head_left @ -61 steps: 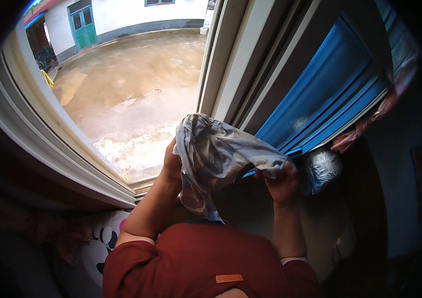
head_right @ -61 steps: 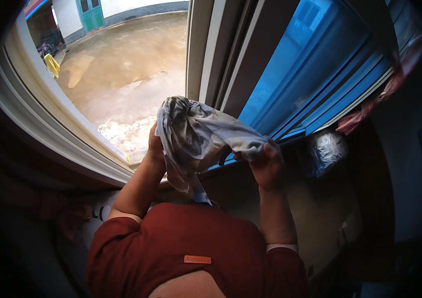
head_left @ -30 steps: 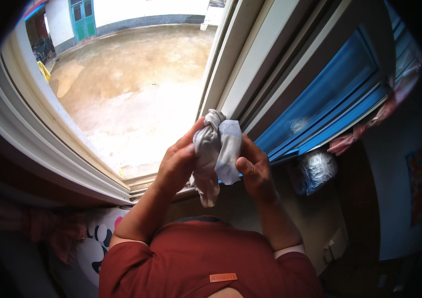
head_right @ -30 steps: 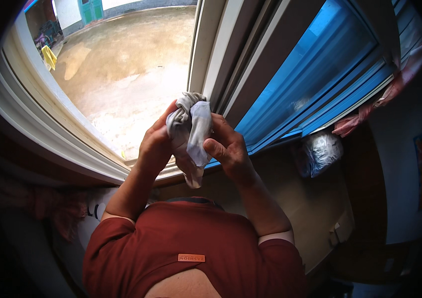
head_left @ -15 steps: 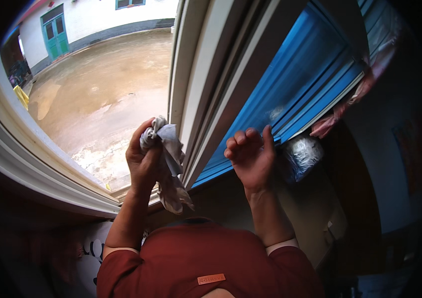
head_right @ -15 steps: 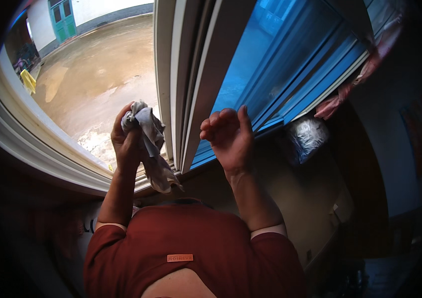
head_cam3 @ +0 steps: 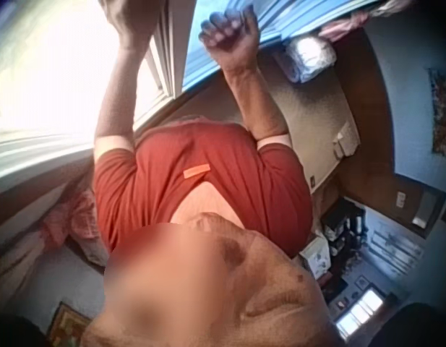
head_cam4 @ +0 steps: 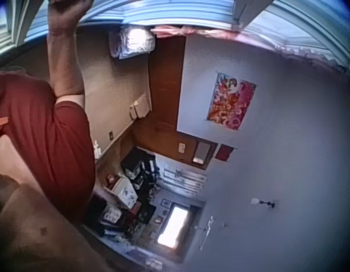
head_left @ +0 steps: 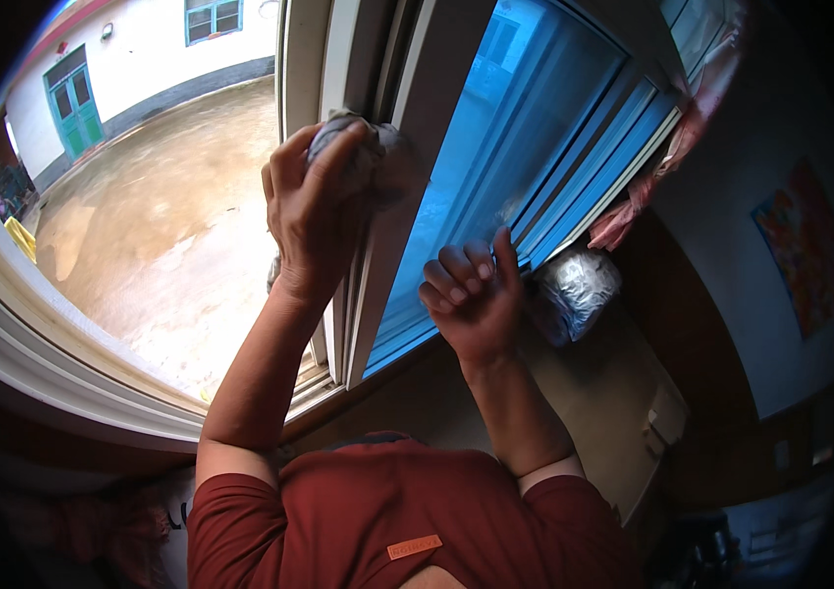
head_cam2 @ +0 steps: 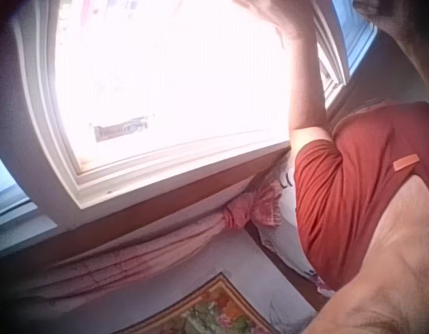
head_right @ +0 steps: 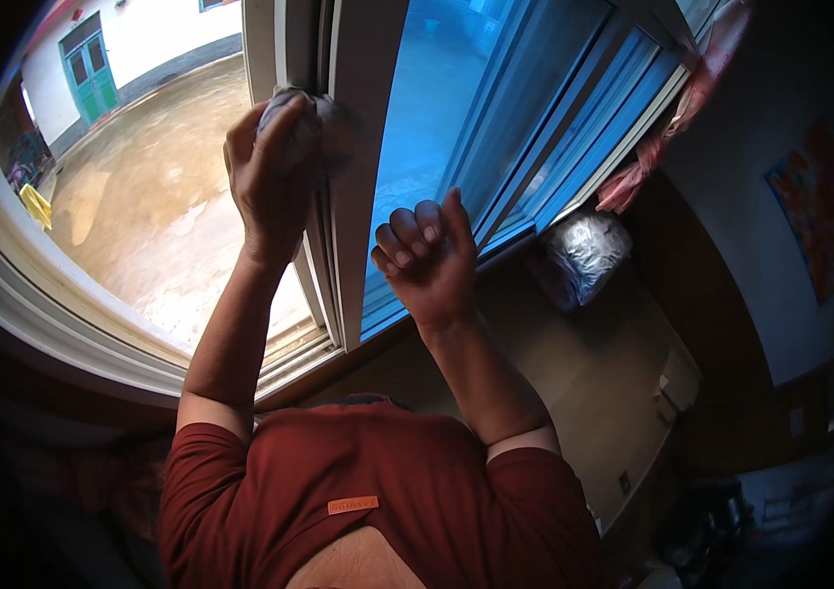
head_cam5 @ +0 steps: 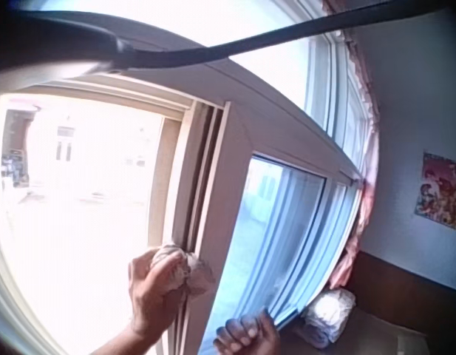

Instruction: The person wipes the window frame with a cloth, moving around the frame to clean different sections. They adjust the cloth and continue wiping the frame thoroughly.

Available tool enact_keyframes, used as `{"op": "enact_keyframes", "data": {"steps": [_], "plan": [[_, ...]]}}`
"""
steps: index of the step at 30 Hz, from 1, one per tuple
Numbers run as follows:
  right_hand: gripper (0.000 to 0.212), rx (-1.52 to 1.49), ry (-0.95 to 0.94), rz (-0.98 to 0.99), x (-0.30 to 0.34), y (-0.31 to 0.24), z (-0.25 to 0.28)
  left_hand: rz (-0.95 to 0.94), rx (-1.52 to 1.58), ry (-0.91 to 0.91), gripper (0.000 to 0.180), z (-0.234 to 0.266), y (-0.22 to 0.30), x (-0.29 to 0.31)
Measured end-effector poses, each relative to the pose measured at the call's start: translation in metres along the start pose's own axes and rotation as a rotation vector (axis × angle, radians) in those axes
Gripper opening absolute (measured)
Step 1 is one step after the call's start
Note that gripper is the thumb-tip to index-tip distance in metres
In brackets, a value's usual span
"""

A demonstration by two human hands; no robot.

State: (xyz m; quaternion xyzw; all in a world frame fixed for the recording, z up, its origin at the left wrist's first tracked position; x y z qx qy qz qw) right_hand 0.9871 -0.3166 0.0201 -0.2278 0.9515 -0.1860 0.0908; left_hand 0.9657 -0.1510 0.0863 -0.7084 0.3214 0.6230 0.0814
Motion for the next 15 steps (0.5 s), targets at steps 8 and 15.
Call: {"op": "enact_keyframes", "data": {"steps": [8, 15], "plan": [[0.042, 0.12, 0.07, 0.123, -0.001, -0.007, 0.0, 0.009, -0.139, -0.148, 0.037, 0.023, -0.009, 0.063], [0.042, 0.162, 0.169, 0.121, -0.018, 0.001, 0.017, -0.145, -0.125, 0.037, 0.04, -0.013, 0.017, -0.039]]}}
Point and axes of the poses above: each hand's wrist, its own x-axis away from the middle knuckle, its own z-axis out of the back of the hand, y = z × x, the point moved 6 cm from there along -x, towards the middle knuckle, and after that the axes turned 14 degrees about y, right-handed, at the moved point
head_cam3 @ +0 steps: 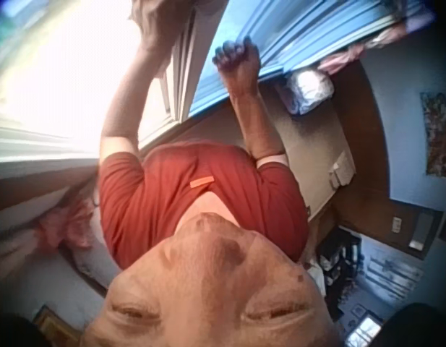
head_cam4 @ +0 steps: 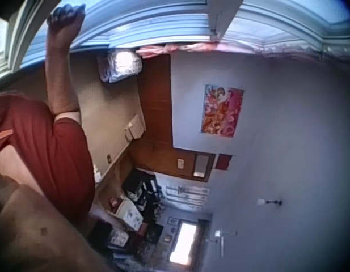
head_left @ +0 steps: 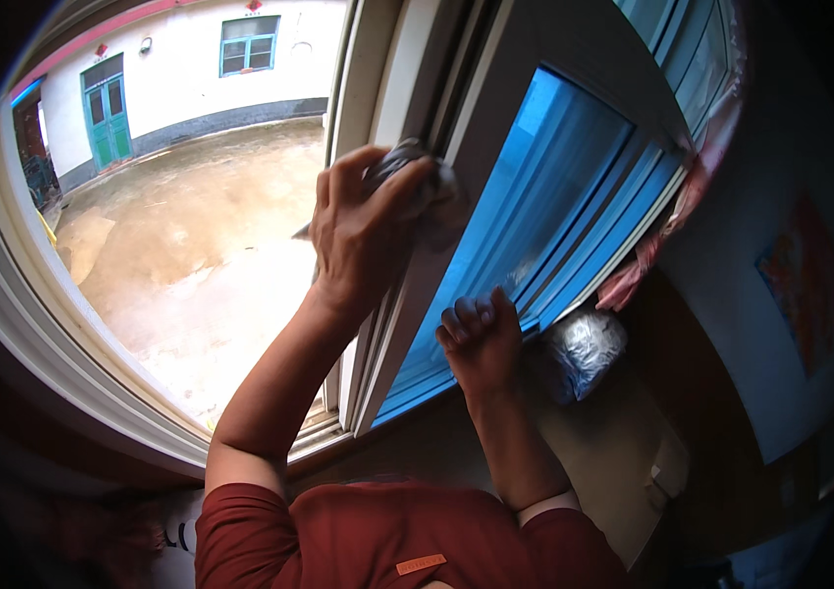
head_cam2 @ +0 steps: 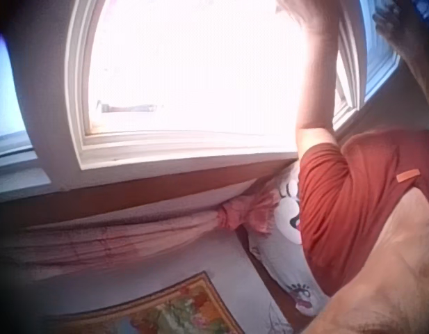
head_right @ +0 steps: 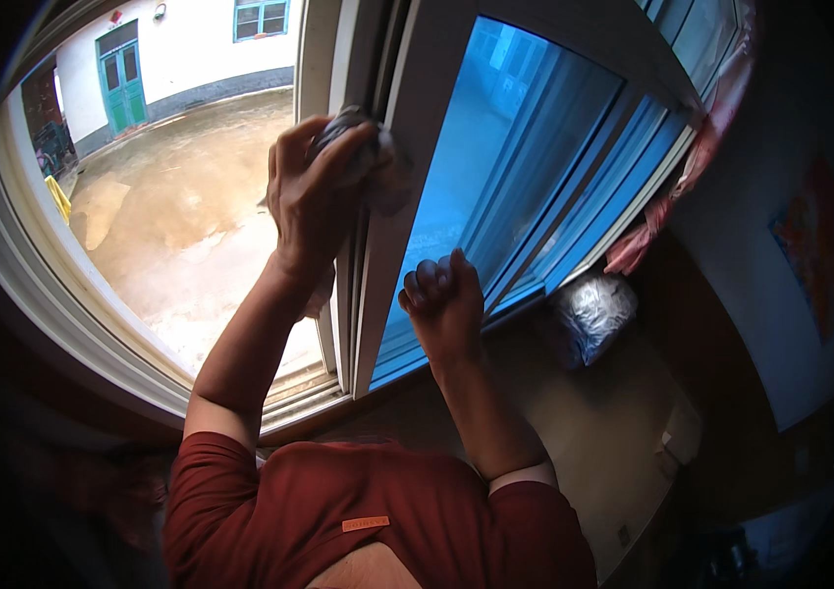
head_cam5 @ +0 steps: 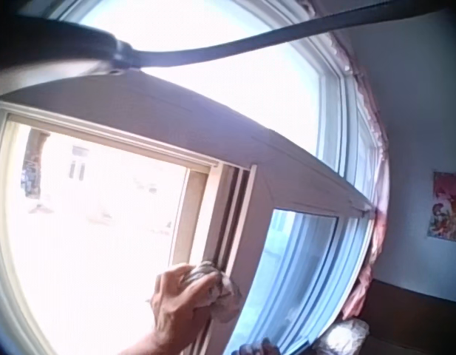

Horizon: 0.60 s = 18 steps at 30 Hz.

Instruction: The person wipes the window frame with a cloth, moving around the frame to clean different sections. They adjust the cloth and continue wiping the frame thoroughly.

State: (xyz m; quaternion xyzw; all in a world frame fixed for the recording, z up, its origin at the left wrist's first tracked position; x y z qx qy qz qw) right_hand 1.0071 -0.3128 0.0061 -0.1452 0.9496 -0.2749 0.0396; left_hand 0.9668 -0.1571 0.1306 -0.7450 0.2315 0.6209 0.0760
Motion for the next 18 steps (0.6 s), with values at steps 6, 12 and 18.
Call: {"op": "enact_keyframes", "data": {"steps": [6, 12, 18], "plan": [[0.041, 0.057, 0.081, -0.001, -0.009, 0.014, 0.002, -0.056, -0.009, 0.031, 0.037, -0.002, 0.001, -0.015], [0.034, 0.135, 0.1, -0.013, -0.017, 0.021, 0.018, 0.0, -0.023, -0.086, 0.038, 0.015, -0.006, 0.036], [0.038, 0.222, 0.076, 0.012, -0.024, 0.029, 0.024, -0.129, 0.029, -0.068, 0.031, -0.021, 0.003, -0.054]]}}
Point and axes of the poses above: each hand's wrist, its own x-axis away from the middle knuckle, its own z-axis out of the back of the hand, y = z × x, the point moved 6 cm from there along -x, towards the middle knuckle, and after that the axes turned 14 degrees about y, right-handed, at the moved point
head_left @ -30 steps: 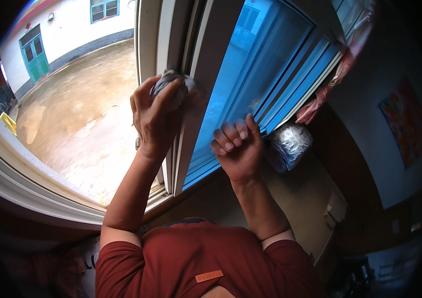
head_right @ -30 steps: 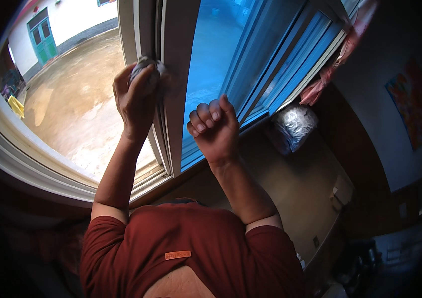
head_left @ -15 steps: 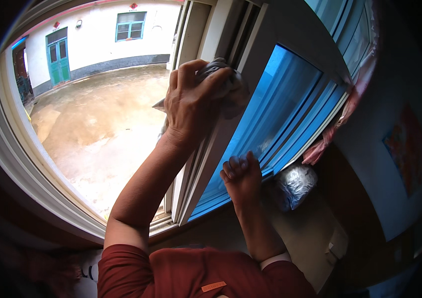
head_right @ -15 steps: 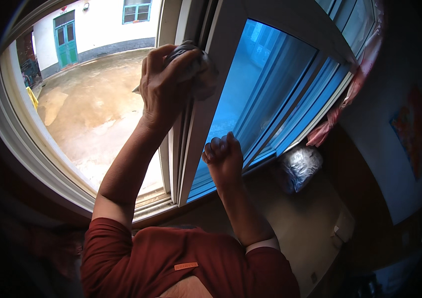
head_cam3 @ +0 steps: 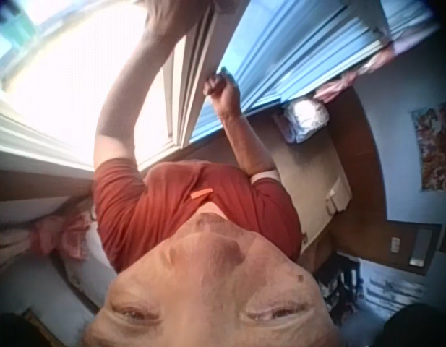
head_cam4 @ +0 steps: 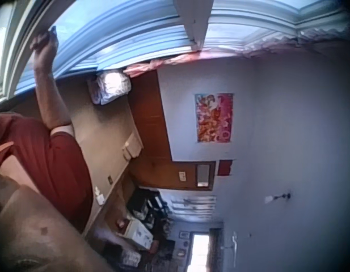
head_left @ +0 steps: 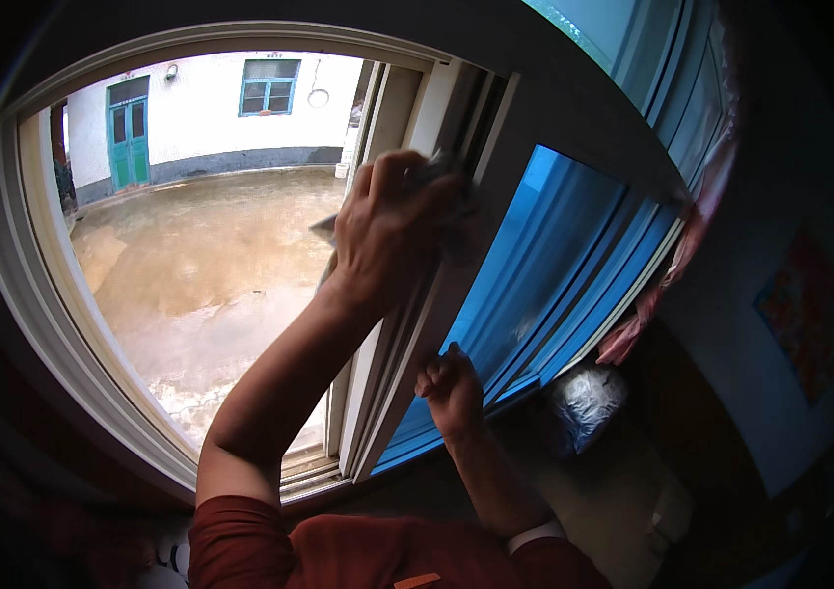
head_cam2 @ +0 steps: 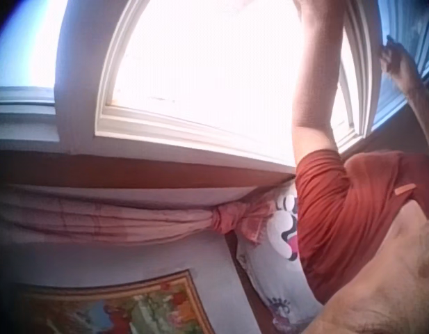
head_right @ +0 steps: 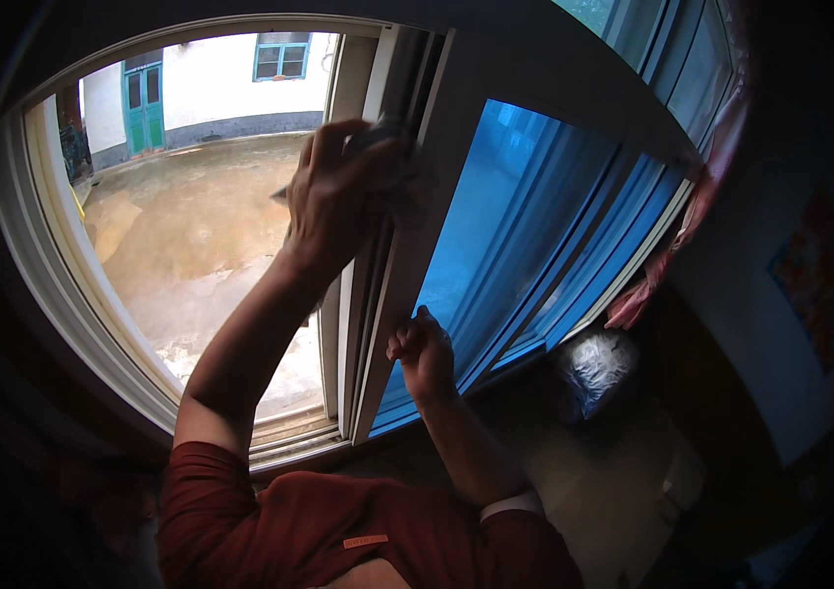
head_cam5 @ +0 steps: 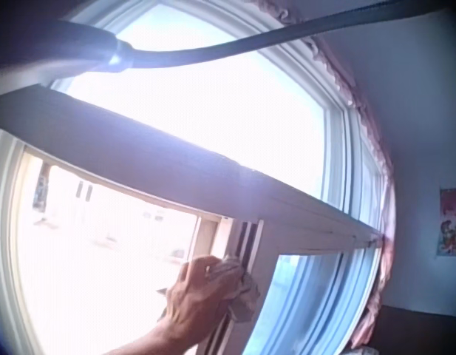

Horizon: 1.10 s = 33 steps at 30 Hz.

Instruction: The person wipes the window frame with a cloth, moving around the frame to clean different sections. They adjust the cloth and continue wiping the frame thoroughly.

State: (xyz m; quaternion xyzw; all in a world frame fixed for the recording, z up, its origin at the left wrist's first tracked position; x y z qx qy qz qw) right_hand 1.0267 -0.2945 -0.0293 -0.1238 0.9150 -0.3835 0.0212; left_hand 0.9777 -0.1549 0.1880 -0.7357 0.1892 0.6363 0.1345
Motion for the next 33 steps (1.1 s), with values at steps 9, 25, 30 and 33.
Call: {"op": "enact_keyframes", "data": {"steps": [9, 25, 30, 33], "plan": [[0.039, 0.149, -0.037, 0.106, 0.008, -0.01, -0.006, -0.008, -0.077, 0.129, 0.029, -0.006, 0.012, -0.024], [0.027, 0.406, -0.189, 1.054, 0.083, -0.065, -0.089, 1.091, 1.256, -0.389, 0.103, 0.049, 0.043, 0.107], [0.029, 0.797, 0.04, 1.544, 0.071, -0.091, -0.088, 0.249, 0.401, -0.126, 0.049, 0.059, 0.025, 0.086], [0.041, 0.829, -0.103, 1.78, 0.069, -0.106, -0.113, 0.18, 0.136, -0.051, 0.048, 0.031, 0.015, 0.094]]}}
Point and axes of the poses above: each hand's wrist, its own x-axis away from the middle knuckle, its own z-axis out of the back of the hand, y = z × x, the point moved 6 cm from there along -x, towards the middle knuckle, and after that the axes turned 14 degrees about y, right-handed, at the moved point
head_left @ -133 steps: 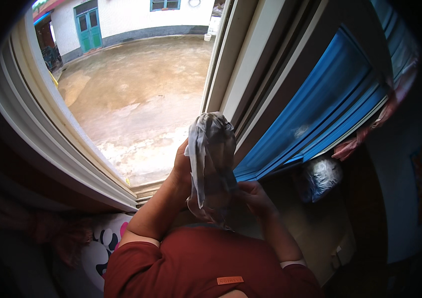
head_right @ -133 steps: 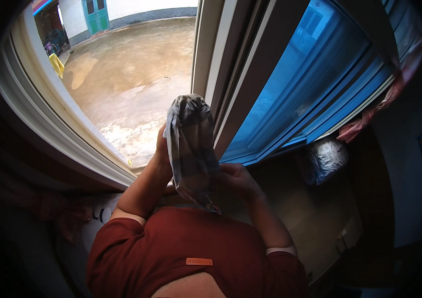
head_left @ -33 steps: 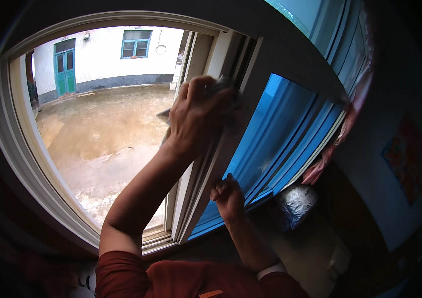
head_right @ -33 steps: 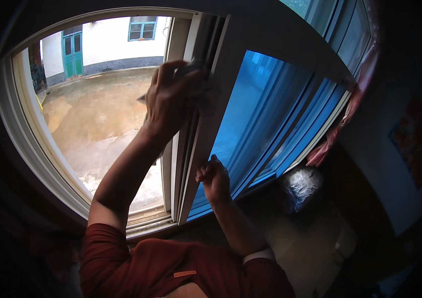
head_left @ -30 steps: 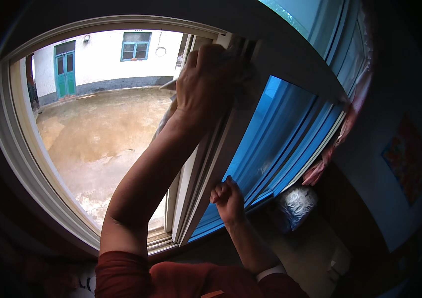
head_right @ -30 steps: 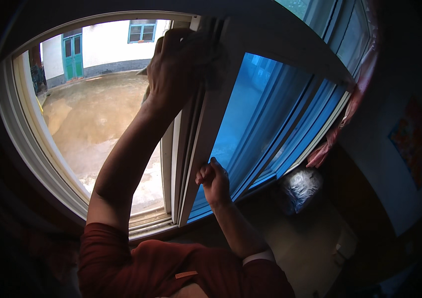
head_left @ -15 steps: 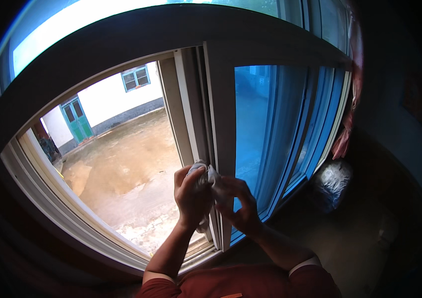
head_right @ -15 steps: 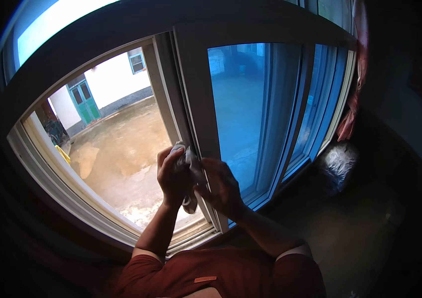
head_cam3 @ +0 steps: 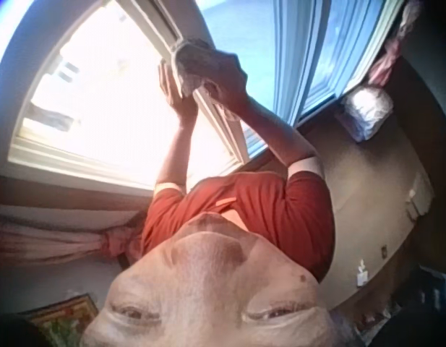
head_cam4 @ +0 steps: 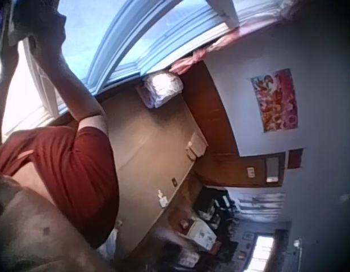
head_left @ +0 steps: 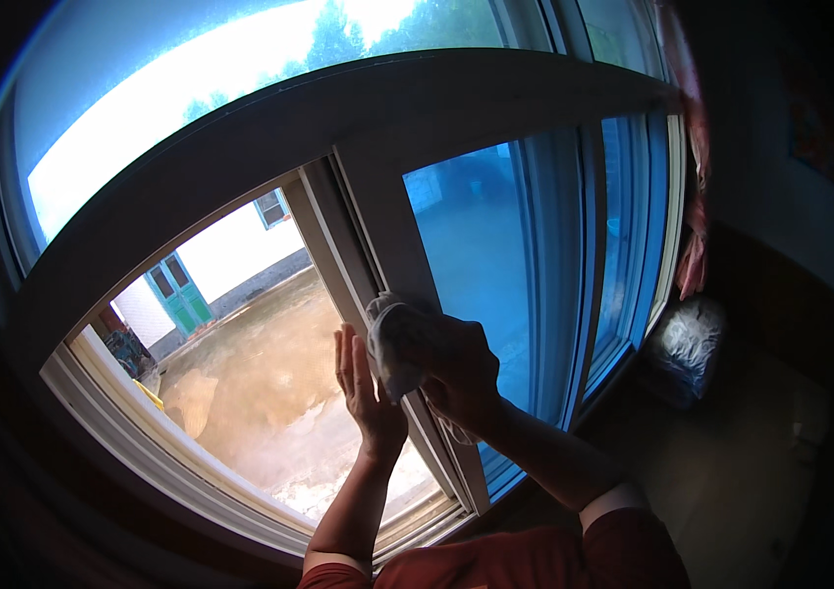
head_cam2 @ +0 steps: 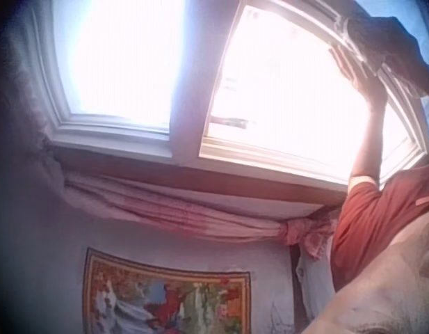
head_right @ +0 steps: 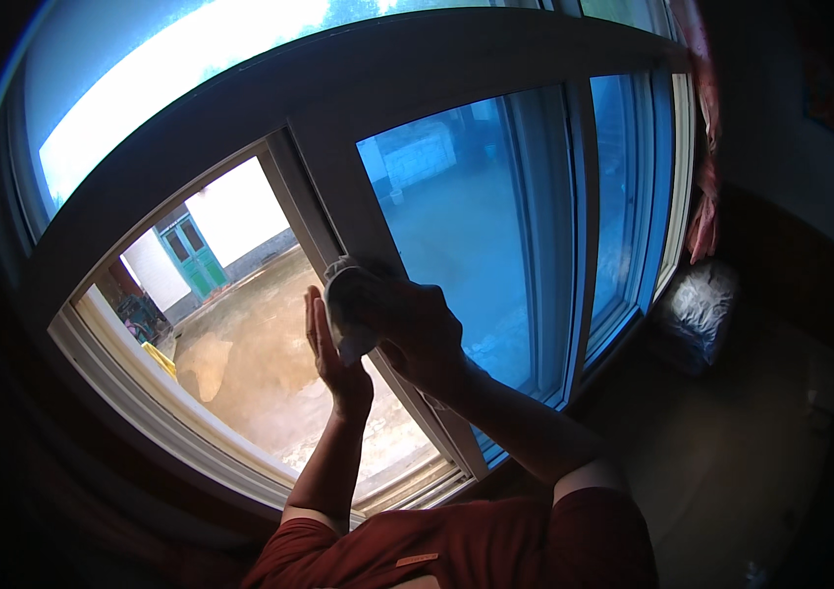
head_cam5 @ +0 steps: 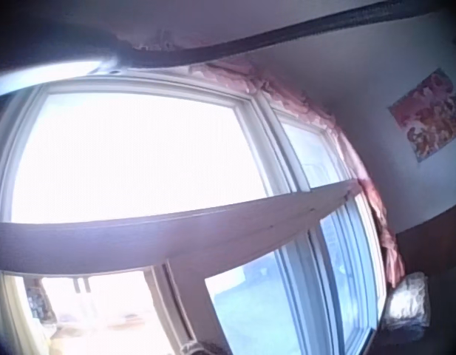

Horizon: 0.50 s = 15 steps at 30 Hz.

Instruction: The person wipes the window frame with a cloth, moving around the frame to clean different sections. They adjust the cloth and continue wiping the frame thoroughly.

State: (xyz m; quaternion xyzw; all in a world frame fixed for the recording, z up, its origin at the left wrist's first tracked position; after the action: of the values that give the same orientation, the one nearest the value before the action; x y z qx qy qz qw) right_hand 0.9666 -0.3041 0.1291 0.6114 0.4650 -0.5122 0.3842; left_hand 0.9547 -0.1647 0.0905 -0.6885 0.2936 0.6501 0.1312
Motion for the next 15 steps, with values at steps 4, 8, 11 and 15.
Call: {"op": "enact_keyframes", "data": {"steps": [4, 8, 11, 15], "plan": [[0.039, 0.025, 0.151, 0.162, -0.066, -0.003, -0.018, 0.094, -0.074, -0.098, 0.068, -0.028, -0.016, 0.032], [0.038, 0.052, 0.264, 0.258, -0.135, 0.0, -0.033, -0.095, -0.163, -0.072, 0.076, -0.047, 0.001, 0.03], [0.036, -0.018, 0.255, 0.4, -0.147, -0.004, -0.032, -0.11, -0.2, -0.051, 0.077, -0.051, -0.01, 0.04], [0.022, 0.309, 0.211, 0.286, -0.142, 0.058, -0.009, -0.143, -0.24, -0.044, 0.079, -0.048, -0.01, 0.039]]}}
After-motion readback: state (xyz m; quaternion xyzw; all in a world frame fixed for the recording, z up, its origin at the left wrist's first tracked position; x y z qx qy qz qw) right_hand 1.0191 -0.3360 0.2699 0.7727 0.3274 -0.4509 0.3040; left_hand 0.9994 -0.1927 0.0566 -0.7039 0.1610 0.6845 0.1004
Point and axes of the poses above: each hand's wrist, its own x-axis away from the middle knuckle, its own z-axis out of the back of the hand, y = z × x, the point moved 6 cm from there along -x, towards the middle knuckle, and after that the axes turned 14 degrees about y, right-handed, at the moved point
